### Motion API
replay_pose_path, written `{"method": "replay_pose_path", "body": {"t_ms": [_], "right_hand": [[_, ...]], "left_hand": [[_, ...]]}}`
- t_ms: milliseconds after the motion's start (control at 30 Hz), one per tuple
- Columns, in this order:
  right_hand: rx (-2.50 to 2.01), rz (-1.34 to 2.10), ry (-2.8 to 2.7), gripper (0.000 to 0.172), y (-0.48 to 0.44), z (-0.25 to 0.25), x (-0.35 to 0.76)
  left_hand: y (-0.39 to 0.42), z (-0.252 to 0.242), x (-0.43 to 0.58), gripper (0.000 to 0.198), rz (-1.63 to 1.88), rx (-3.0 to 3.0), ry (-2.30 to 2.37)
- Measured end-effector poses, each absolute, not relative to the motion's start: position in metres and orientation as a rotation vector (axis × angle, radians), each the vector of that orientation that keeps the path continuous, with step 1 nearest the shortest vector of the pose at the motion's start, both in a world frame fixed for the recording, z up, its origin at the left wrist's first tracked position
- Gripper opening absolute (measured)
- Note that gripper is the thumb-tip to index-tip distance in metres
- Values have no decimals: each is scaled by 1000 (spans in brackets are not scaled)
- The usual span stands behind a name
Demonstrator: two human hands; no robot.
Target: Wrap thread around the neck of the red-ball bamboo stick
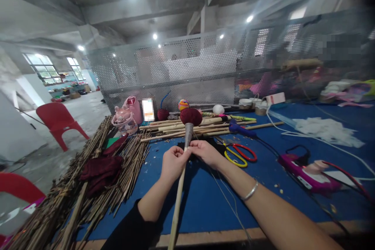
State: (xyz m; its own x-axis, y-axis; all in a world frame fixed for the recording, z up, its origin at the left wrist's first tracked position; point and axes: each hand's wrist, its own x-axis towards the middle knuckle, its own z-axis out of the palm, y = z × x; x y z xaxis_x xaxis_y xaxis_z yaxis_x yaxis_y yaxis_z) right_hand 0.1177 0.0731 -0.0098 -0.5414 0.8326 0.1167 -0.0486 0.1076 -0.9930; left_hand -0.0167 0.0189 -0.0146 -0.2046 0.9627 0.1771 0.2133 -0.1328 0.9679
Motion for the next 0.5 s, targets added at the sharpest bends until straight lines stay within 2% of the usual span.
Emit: {"method": "replay_pose_path", "body": {"t_ms": [300,500], "right_hand": [[-783,1591,-1697,32,75,-20,117],[-1007,1394,-2027,25,37,40,165]], "left_hand": [[11,-12,-5,30,1156,1020,1281],[17,-2,-18,27,1216,892,1216]]}}
